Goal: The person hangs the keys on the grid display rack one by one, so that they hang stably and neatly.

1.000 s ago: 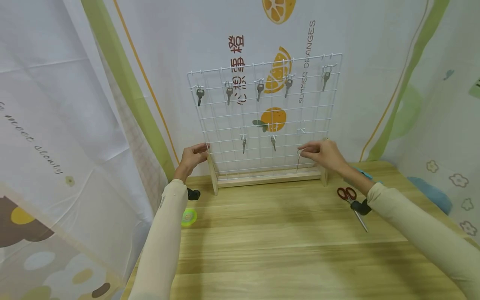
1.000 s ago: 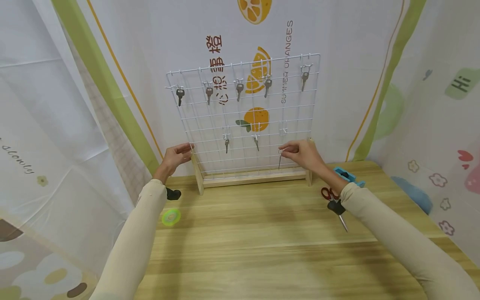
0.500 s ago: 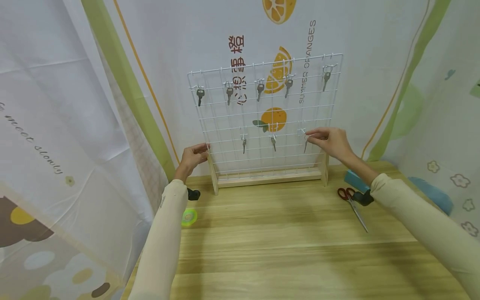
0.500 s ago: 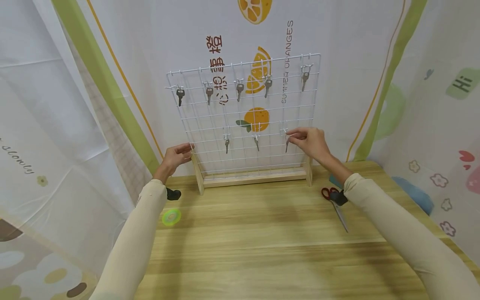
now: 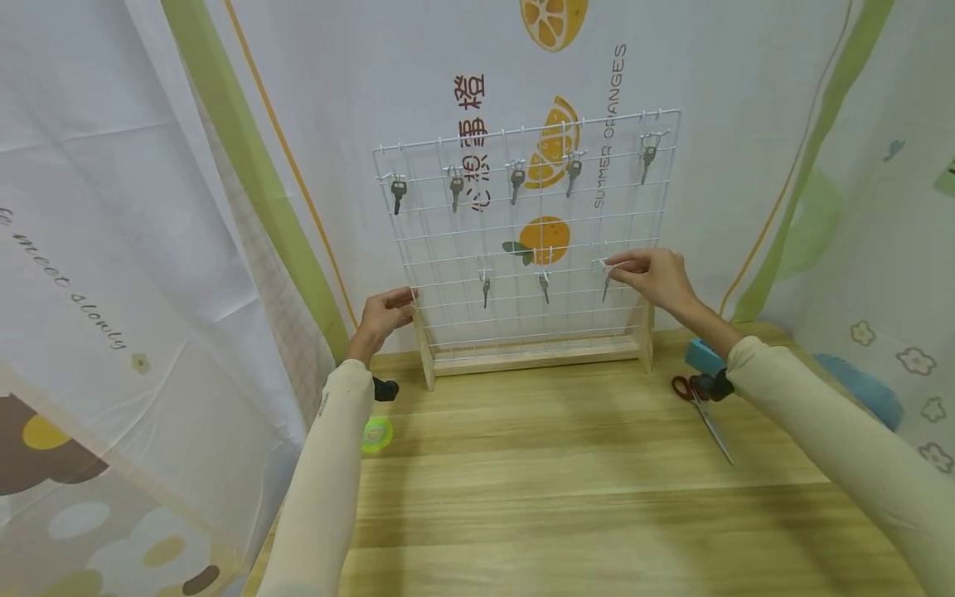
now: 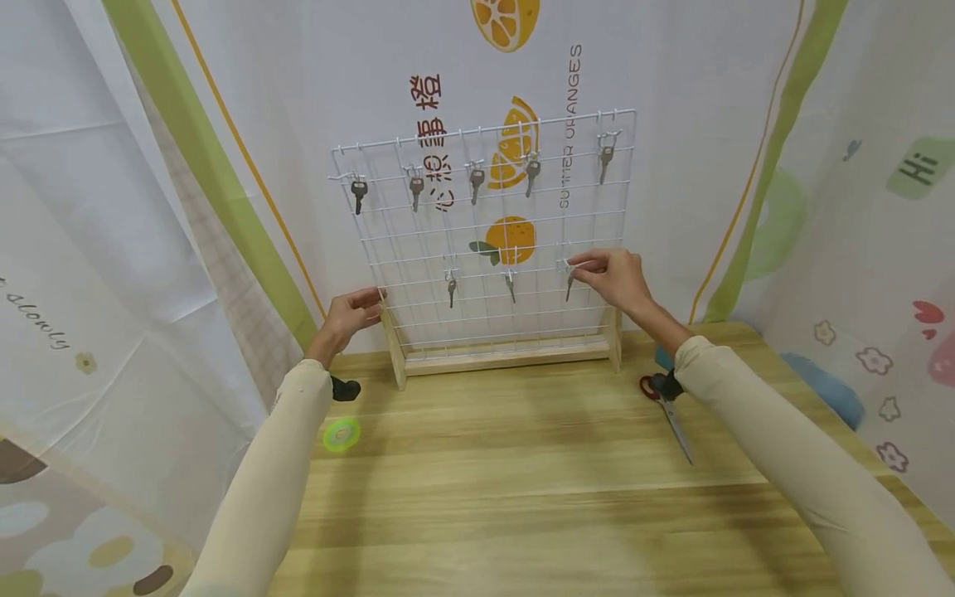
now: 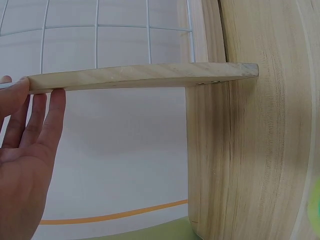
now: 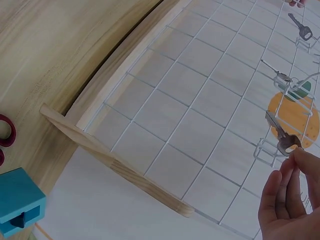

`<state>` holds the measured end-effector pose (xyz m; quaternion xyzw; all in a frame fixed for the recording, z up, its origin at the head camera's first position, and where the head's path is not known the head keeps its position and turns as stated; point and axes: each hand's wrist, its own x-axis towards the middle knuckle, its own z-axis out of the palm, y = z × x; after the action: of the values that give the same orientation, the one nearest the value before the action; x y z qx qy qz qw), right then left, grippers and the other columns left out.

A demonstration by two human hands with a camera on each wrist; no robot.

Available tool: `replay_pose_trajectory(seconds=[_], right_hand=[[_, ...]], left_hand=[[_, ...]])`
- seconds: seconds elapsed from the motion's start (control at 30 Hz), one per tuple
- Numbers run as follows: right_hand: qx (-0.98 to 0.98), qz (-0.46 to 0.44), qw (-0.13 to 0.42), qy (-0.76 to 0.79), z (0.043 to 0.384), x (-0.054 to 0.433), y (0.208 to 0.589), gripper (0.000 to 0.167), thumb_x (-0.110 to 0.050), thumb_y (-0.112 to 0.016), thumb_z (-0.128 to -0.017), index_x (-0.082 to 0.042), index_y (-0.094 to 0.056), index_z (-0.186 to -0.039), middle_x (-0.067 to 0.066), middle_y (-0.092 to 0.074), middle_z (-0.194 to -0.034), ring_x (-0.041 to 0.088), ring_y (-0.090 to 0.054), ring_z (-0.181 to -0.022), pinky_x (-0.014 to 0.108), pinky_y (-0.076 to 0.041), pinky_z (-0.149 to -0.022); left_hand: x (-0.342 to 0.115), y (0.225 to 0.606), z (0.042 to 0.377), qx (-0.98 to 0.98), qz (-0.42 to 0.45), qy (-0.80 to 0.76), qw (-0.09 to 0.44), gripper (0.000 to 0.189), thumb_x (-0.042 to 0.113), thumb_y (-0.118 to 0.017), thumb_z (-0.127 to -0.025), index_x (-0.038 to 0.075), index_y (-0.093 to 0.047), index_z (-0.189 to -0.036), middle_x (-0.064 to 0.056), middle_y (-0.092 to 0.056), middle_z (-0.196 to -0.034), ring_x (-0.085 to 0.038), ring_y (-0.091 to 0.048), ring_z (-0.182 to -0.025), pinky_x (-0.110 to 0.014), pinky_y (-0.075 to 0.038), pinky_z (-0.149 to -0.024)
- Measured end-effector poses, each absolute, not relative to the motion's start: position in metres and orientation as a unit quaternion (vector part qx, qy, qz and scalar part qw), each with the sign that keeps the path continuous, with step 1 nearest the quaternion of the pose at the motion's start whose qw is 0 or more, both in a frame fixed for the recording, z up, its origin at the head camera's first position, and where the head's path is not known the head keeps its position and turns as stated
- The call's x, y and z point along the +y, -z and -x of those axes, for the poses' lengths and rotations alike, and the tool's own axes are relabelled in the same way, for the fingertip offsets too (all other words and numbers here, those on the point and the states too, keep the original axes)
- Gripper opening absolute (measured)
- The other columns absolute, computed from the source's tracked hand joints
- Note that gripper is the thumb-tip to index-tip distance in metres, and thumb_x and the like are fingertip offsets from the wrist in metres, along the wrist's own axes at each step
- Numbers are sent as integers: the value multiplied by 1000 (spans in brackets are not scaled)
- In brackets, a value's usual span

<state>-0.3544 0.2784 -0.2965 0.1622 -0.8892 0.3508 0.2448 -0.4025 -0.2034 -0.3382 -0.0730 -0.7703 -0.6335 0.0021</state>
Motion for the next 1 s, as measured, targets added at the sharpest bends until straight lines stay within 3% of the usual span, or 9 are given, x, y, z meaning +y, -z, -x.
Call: replay_pose_trajectory(seconds=[0.13,0.23,0.33,0.4,0.47,0.57,1.0], right_hand=[[-890,-160,244,-351,358,277,298,20,-13,-78,-96,-2,-80,-112,19,-78,-99,30,-77,-82,7,-48,-58],[-889,-161,242,-354,359,276,298,21,-12,-78,-95,-1,-80,-112,20,-78,-99,11,-75,-75,6,-47,-58],[-887,-159,240,-360,363,275,299,21,-12,-79,-95,-1,-80,-112,20,-78,-99,0,-70,-72,6,-47,-58],[-888,-153,242,-361,366,275,301,20,-12,-79,-95,-1,-80,-112,20,-78,-99,5,-73,-73,6,-47,-58],[-888,-149,245,-359,369,274,302,20,-12,-79,-95,-1,-80,-111,20,-78,-99,21,-77,-80,6,-46,-59],[-889,-143,248,-358,372,272,302,19,-12,-78,-95,-1,-80,-111,20,-78,-99,36,-77,-88,6,-45,-61],[-883,-133,246,-377,379,271,305,23,-10,-80,-93,2,-78,-113,23,-76,-101,41,-75,-90,3,-45,-56]], left_hand=[[-203,339,402,-771,75,632,3,47,-4,-54,-106,-4,-47,-153,-23,-50,-153,-38,-51,-140,-42,-50,-112],[-203,338,402,-770,76,634,-1,48,-4,-54,-106,-4,-46,-154,-23,-49,-155,-38,-50,-141,-43,-49,-113],[-204,338,401,-770,77,634,-6,49,-3,-53,-107,-3,-44,-155,-22,-47,-156,-37,-48,-142,-43,-47,-114],[-204,338,401,-770,75,634,-8,49,-2,-53,-107,-2,-44,-155,-22,-47,-157,-37,-48,-142,-43,-47,-115],[-203,337,401,-772,75,631,-5,49,-2,-54,-107,-2,-45,-155,-21,-48,-156,-37,-49,-142,-41,-49,-113],[-203,337,402,-775,72,628,1,49,-2,-55,-106,-1,-47,-154,-21,-50,-155,-36,-51,-140,-39,-52,-111],[-203,336,400,-766,72,638,-5,49,-4,-54,-106,-3,-46,-154,-21,-49,-155,-37,-50,-141,-42,-48,-114]])
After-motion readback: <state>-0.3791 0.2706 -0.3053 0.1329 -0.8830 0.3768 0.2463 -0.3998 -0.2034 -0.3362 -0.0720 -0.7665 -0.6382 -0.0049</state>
